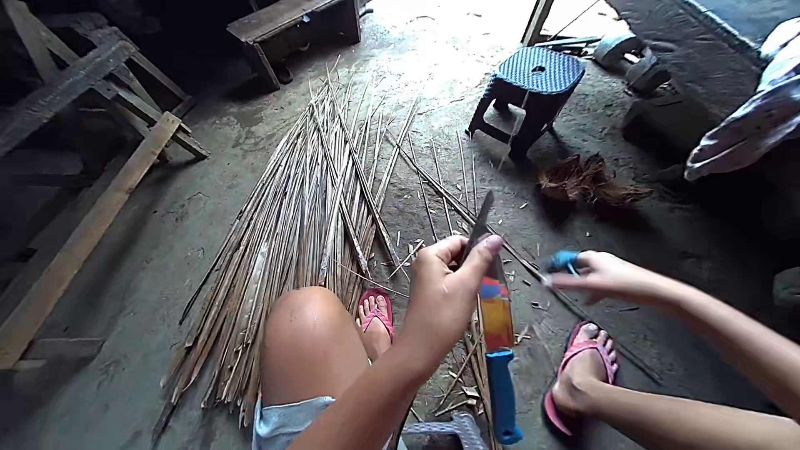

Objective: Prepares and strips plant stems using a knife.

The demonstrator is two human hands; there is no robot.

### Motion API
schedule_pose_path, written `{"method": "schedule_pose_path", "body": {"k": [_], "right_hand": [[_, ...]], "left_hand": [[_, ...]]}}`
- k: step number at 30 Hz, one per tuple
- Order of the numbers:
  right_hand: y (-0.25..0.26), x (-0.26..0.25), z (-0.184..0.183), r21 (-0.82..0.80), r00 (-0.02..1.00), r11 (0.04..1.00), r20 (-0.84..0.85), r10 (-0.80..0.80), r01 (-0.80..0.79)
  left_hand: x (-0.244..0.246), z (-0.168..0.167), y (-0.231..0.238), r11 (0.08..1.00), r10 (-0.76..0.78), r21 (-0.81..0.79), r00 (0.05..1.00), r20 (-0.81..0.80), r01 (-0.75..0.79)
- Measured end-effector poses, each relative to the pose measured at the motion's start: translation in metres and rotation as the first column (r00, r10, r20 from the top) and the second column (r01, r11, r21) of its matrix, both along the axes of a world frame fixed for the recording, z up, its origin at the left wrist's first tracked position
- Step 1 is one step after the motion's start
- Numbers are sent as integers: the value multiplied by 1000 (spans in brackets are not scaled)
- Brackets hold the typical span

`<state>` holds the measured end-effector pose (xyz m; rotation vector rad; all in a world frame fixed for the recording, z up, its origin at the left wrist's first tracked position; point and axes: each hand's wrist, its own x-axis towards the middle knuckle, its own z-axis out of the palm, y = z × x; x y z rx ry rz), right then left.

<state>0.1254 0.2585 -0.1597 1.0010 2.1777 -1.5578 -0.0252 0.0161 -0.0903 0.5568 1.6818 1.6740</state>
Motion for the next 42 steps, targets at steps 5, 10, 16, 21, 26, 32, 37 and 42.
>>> {"method": "schedule_pose_path", "body": {"k": [5,10,16,21,26,32,37,42], "right_hand": [[-48,-13,20,-356,967,917,-234,98,-179],[-74,-8,27,-506,860,794,-509,40,-336],[-96,-7,22,-516,802,786,-596,-43,-341],[-107,-10,29,-534,821,777,-570,-41,-332],[-97,1,37,-673,818,610,-572,-68,-419],[-91,6,39,-751,794,377,-604,-61,-542],[-88,7,36,-761,793,372,-601,-96,-532],[-78,11,35,-769,791,369,-598,-127,-522]], "left_hand": [[-6,-4,6,999,-28,-18,996,88,30],[-4,-4,9,992,-119,-33,992,30,120],[0,-3,10,993,-75,96,993,95,66],[-7,-6,7,987,-125,134,954,273,91],[-10,-1,7,980,-191,1,950,246,197],[-9,-2,5,859,-513,117,833,209,499],[-8,4,5,953,-303,124,900,315,277],[-20,0,0,978,-200,104,952,233,180]]}}
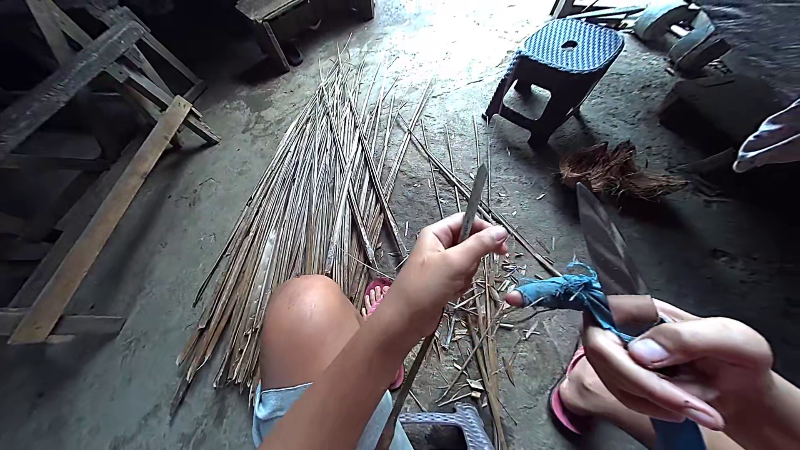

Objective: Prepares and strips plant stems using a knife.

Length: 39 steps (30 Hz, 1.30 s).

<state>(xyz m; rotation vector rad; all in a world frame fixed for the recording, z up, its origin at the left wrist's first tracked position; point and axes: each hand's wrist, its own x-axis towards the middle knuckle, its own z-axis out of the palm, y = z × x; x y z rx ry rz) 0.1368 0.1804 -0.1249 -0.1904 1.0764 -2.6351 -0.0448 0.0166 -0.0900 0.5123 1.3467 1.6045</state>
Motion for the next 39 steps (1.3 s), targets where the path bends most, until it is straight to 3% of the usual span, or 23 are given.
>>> {"method": "schedule_pose_path", "body": {"k": [2,4,7,10,13,16,19,26,30,36,39], "right_hand": [[-1,0,1,11,1000,1000,7,-16,16],[-2,-2,1,29,999,999,0,-36,36],[-2,-2,1,43,999,998,5,-41,41],[-3,-3,2,43,1000,999,-1,-13,13],[-5,-3,3,108,988,991,127,-89,75],[-11,-6,8,367,876,909,349,-332,198],[-8,-7,12,575,820,784,314,-478,236],[-14,-4,21,382,846,817,143,-513,432],[-19,-7,26,396,783,730,43,-621,558],[-9,-9,23,346,880,854,132,-455,390],[-12,-8,24,352,895,873,166,-413,337]], "left_hand": [[4,-6,-1,997,33,-59,940,-339,-56],[10,-13,-3,981,5,-151,786,-618,-125],[14,-11,-6,987,-105,-162,683,-723,-20],[14,-13,-4,984,-145,-21,722,-677,179],[12,-9,0,991,-85,-129,880,-467,27],[2,-2,2,959,39,-274,989,-139,-77],[3,0,0,975,5,-223,997,78,13],[16,-4,-4,992,-99,-70,989,106,107],[20,-5,-7,989,-147,4,988,-44,147],[25,7,-7,994,-30,-95,976,217,52],[30,7,-10,994,-49,-94,993,106,59]]}}
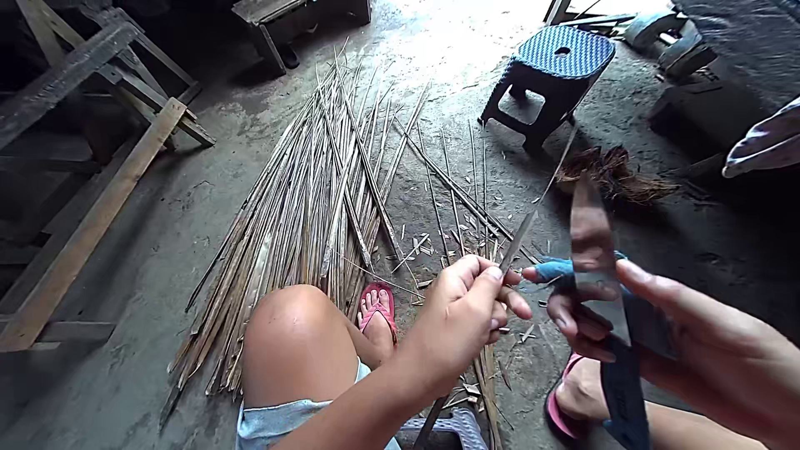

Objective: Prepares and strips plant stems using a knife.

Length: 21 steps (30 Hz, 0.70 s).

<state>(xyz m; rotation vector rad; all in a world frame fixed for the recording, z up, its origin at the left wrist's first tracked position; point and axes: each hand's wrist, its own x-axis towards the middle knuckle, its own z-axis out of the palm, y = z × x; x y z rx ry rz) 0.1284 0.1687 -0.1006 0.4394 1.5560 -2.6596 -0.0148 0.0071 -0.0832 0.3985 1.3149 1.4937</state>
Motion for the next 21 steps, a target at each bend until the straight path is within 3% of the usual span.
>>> {"method": "schedule_pose_path", "body": {"k": [3,6,14,21], "right_hand": [[-8,1,7,113,999,993,42,-23,18],[-14,1,11,62,1000,998,19,-2,1],[-18,2,11,-108,994,992,-94,51,-61],[-18,1,6,-147,975,978,-185,122,-150]], "left_hand": [[4,-3,-4,996,-75,19,944,-320,86],[7,-7,-6,996,-64,27,865,-498,89],[12,-4,-9,984,20,166,878,-478,68],[16,3,-13,972,-26,210,938,-345,104]]}}
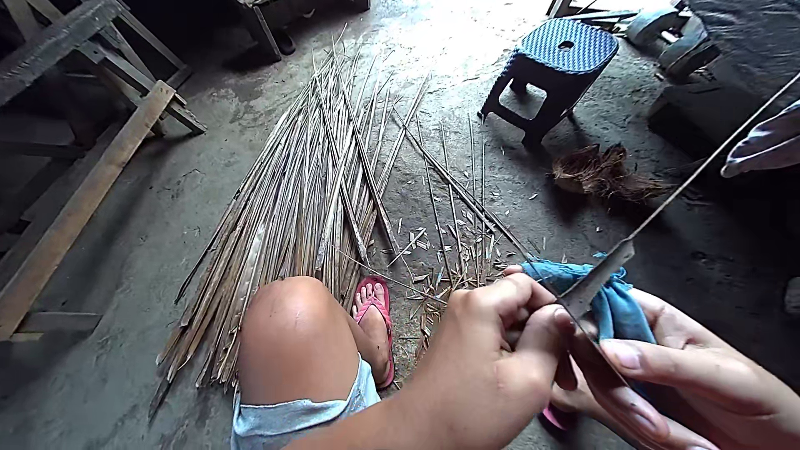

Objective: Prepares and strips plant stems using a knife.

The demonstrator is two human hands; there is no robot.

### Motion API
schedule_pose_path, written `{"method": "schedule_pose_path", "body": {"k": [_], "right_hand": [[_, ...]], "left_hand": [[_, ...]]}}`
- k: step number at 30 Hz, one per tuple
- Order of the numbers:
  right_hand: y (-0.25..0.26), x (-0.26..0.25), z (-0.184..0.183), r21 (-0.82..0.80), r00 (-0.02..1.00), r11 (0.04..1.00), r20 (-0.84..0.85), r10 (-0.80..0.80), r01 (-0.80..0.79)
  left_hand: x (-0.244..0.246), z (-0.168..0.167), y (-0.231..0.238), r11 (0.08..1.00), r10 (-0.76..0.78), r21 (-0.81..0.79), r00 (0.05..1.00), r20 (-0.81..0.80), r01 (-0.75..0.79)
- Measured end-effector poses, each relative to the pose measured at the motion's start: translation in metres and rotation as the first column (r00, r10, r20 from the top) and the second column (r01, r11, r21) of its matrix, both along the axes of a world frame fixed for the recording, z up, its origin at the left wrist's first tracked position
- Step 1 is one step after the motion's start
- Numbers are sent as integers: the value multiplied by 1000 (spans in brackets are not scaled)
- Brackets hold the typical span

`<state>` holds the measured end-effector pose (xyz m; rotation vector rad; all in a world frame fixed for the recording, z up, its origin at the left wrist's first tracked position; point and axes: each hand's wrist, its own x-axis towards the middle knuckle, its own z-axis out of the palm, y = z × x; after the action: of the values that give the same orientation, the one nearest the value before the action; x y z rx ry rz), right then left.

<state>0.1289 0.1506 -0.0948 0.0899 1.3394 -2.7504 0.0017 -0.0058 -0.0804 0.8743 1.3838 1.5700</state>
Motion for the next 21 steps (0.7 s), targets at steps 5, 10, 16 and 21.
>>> {"method": "schedule_pose_path", "body": {"k": [5,10,16,21], "right_hand": [[3,0,-5,-1,997,999,-58,43,-43],[11,2,-14,51,994,996,-78,80,-77],[16,1,-20,104,988,992,-124,88,-75],[17,-1,-19,305,981,949,-195,-17,77]], "left_hand": [[-2,7,-4,997,-74,-24,980,183,80],[-7,10,-6,983,-165,3,871,462,184],[-11,8,-5,971,-203,14,792,576,239],[-9,5,-5,987,-148,3,899,412,161]]}}
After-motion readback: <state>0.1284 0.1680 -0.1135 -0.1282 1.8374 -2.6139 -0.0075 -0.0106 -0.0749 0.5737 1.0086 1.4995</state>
